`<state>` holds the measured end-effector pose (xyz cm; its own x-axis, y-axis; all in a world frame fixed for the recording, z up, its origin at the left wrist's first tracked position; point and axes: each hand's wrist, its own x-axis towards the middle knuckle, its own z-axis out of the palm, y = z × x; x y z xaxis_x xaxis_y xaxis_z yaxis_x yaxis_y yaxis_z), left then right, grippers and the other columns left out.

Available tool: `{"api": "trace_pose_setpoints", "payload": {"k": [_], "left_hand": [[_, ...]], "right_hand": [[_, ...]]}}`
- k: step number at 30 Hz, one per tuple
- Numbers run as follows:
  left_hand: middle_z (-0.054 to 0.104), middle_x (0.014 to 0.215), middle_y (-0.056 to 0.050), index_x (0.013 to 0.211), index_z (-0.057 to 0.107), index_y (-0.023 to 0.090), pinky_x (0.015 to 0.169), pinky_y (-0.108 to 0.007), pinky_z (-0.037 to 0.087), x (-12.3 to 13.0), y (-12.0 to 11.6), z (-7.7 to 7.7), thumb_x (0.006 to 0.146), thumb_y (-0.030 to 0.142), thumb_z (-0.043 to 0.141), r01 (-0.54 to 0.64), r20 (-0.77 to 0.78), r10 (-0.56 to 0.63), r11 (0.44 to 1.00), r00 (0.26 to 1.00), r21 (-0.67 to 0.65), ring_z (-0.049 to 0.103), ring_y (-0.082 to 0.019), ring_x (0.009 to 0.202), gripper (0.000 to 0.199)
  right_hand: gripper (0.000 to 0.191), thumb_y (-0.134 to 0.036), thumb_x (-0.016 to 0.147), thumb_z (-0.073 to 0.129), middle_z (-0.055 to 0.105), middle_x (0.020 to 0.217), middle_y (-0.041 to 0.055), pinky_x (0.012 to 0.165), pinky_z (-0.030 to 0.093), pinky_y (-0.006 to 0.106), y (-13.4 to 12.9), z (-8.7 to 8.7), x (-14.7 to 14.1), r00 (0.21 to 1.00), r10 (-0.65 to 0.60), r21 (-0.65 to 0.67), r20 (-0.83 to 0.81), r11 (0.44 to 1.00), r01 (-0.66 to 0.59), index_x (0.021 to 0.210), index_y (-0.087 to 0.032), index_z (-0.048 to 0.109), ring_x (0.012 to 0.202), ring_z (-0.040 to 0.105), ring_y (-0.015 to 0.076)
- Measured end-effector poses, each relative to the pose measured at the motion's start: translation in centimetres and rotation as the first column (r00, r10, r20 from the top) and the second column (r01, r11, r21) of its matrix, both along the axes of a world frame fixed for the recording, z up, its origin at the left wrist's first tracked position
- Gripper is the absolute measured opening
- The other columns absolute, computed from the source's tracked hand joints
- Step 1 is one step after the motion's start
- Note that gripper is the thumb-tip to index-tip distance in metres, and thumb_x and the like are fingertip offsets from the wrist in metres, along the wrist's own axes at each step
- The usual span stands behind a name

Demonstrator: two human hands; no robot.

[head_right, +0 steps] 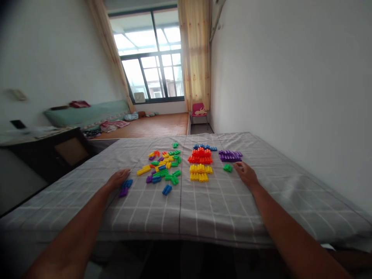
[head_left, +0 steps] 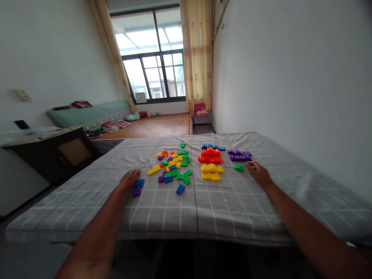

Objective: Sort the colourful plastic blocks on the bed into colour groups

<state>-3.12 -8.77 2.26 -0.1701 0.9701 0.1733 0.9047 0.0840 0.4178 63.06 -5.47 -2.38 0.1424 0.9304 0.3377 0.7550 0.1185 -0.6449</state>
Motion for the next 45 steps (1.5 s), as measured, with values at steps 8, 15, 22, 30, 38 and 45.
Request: {"api": "trace_pose_setpoints", "payload": {"k": [8, 15, 22, 30, 38, 45], "left_hand": [[0.069, 0.114, -0.012, 0.092, 0.070, 0.020, 0.099, -0.035, 0.044, -0.5, -1.8, -0.2, 0.087, 0.048, 0.039, 0.044, 0.030, -0.044, 0.999, 0.999, -0.006, 0.060, -0.023, 0.111, 0.042], [0.070, 0.111, -0.009, 0.100, 0.070, 0.020, 0.093, -0.031, 0.044, -4.0, -0.2, 0.3, 0.091, 0.038, 0.034, 0.089, -0.107, -0.094, 0.995, 0.990, -0.043, 0.062, -0.022, 0.106, 0.041], [0.069, 0.114, -0.007, 0.103, 0.071, 0.022, 0.097, -0.028, 0.040, -5.4, 1.1, -1.3, 0.087, 0.027, 0.045, 0.128, -0.109, -0.118, 0.988, 0.987, 0.085, 0.060, -0.019, 0.108, 0.032], [0.071, 0.110, -0.003, 0.103, 0.072, 0.023, 0.091, -0.027, 0.046, -6.2, 0.8, -2.1, 0.086, 0.028, 0.045, 0.115, 0.084, -0.125, 0.986, 0.989, 0.117, 0.063, -0.019, 0.104, 0.032], [0.071, 0.111, -0.003, 0.105, 0.072, 0.022, 0.089, -0.028, 0.047, -6.1, 0.7, -1.8, 0.085, 0.030, 0.046, 0.109, 0.088, -0.117, 0.990, 0.989, 0.094, 0.063, -0.019, 0.103, 0.033], [0.071, 0.111, -0.002, 0.107, 0.072, 0.023, 0.086, -0.025, 0.047, -5.8, 0.6, -1.7, 0.086, 0.031, 0.046, 0.089, 0.053, -0.093, 0.993, 0.994, 0.076, 0.064, -0.018, 0.102, 0.034]], "right_hand": [[0.045, -0.055, 0.087, 0.033, 0.072, 0.096, 0.0109, 0.067, 0.050, 0.038, 1.1, -0.4, 1.2, 0.977, -0.180, -0.010, -0.111, 0.984, 0.180, 0.094, -0.023, 0.063, 0.068, 0.067, 0.0238], [0.036, -0.044, 0.088, 0.043, 0.071, 0.099, 0.0100, 0.075, 0.050, 0.031, 2.4, 7.1, -12.6, 0.980, 0.136, 0.216, 0.142, 0.962, -0.165, 0.105, -0.021, 0.065, 0.082, 0.066, 0.0212], [0.032, -0.044, 0.081, 0.060, 0.072, 0.099, 0.0062, 0.075, 0.052, 0.029, 8.5, 8.5, -28.1, 0.800, 0.517, -0.187, 0.304, 0.856, -0.482, 0.103, -0.023, 0.071, 0.085, 0.067, 0.0201], [0.034, -0.029, 0.075, 0.067, 0.072, 0.103, 0.0037, 0.077, 0.051, 0.025, 9.9, 6.4, -29.2, 0.812, 0.450, -0.272, 0.373, 0.889, -0.368, 0.109, -0.022, 0.069, 0.089, 0.067, 0.0177], [0.028, -0.027, 0.085, 0.058, 0.070, 0.109, 0.0092, 0.082, 0.050, 0.029, 6.8, 7.0, -30.1, 0.880, 0.312, -0.114, 0.359, 0.950, -0.290, 0.110, -0.019, 0.069, 0.095, 0.066, 0.0200], [0.019, -0.022, 0.080, 0.061, 0.074, 0.092, 0.0014, 0.077, 0.050, 0.027, 1.9, 6.9, -30.8, 0.759, 0.560, -0.270, 0.333, 0.828, -0.493, 0.094, -0.023, 0.074, 0.082, 0.067, 0.0176]]}}
